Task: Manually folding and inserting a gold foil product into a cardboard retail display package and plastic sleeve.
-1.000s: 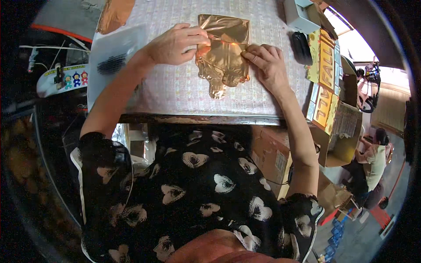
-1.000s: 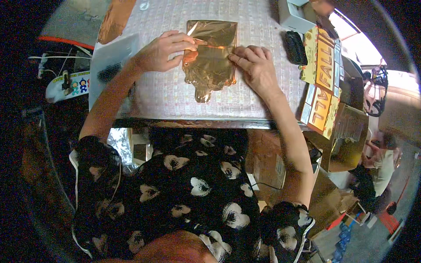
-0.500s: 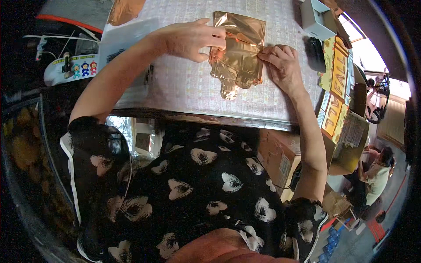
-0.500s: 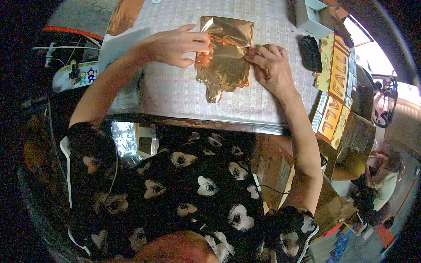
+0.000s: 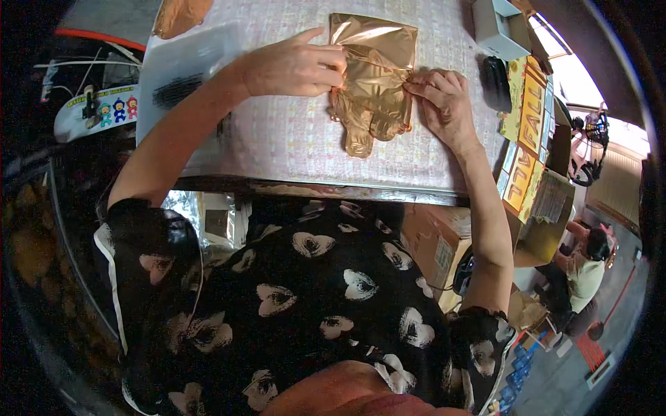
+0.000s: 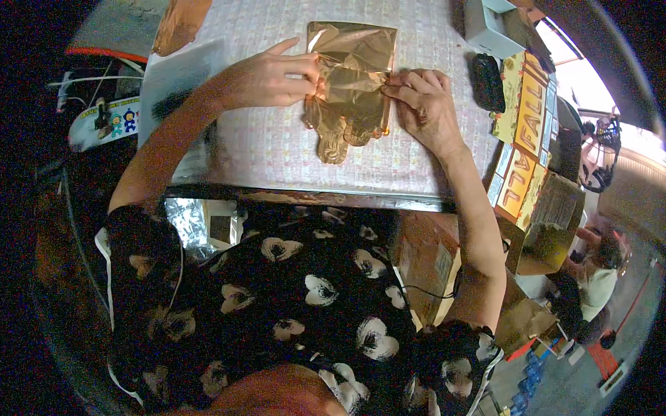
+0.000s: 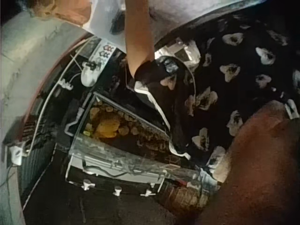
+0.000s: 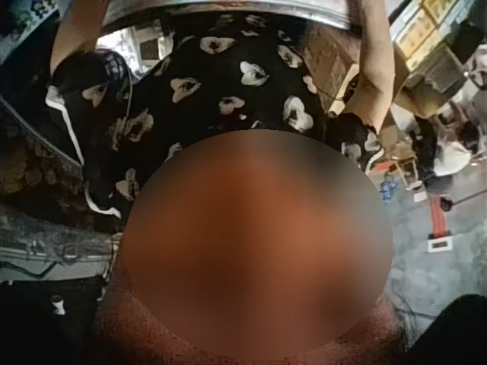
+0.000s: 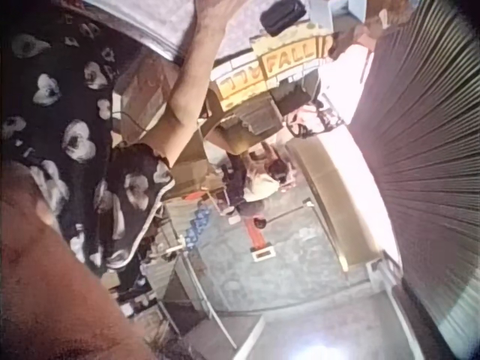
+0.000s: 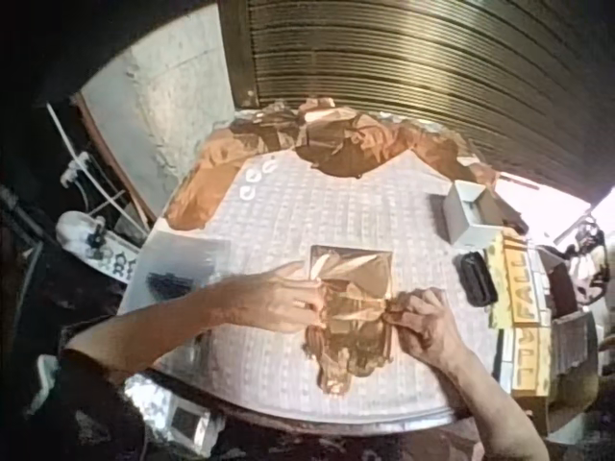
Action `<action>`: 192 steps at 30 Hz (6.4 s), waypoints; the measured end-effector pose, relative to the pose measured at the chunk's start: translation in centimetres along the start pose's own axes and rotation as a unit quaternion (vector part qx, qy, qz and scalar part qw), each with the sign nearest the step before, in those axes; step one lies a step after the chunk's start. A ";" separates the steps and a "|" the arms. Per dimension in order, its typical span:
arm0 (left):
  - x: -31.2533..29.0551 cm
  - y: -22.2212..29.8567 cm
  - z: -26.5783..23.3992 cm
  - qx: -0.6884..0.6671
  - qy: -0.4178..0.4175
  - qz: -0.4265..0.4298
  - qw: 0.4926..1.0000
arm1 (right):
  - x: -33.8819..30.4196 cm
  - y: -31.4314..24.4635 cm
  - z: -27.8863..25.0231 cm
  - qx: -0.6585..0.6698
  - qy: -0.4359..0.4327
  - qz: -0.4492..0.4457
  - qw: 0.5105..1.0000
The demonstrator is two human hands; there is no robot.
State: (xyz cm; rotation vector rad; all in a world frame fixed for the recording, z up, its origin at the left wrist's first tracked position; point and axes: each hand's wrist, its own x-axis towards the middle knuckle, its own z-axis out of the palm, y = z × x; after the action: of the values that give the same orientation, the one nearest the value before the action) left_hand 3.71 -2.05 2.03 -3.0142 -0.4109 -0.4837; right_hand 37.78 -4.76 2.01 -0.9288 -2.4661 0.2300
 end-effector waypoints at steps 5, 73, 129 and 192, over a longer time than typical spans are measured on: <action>-1.0 0.4 0.5 -0.108 0.023 -0.082 0.990 | -0.1 -0.3 -0.3 0.017 0.000 0.017 1.000; 1.0 4.7 1.0 -0.194 0.093 -0.397 0.892 | 0.4 -2.4 0.7 0.068 0.013 0.239 0.969; 1.4 6.1 1.6 -0.225 0.215 -0.444 0.840 | 1.2 -7.0 5.1 -0.140 -0.090 0.104 0.981; 3.6 3.7 3.5 0.012 -0.006 -0.390 0.921 | 4.0 -3.2 6.1 -0.195 -0.053 0.179 0.963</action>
State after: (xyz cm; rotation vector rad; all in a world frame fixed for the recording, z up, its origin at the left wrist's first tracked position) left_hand 9.03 -4.32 -0.27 -2.7047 -1.6124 -0.4756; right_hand 30.27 -4.44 -0.70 -1.5701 -2.4688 -0.0969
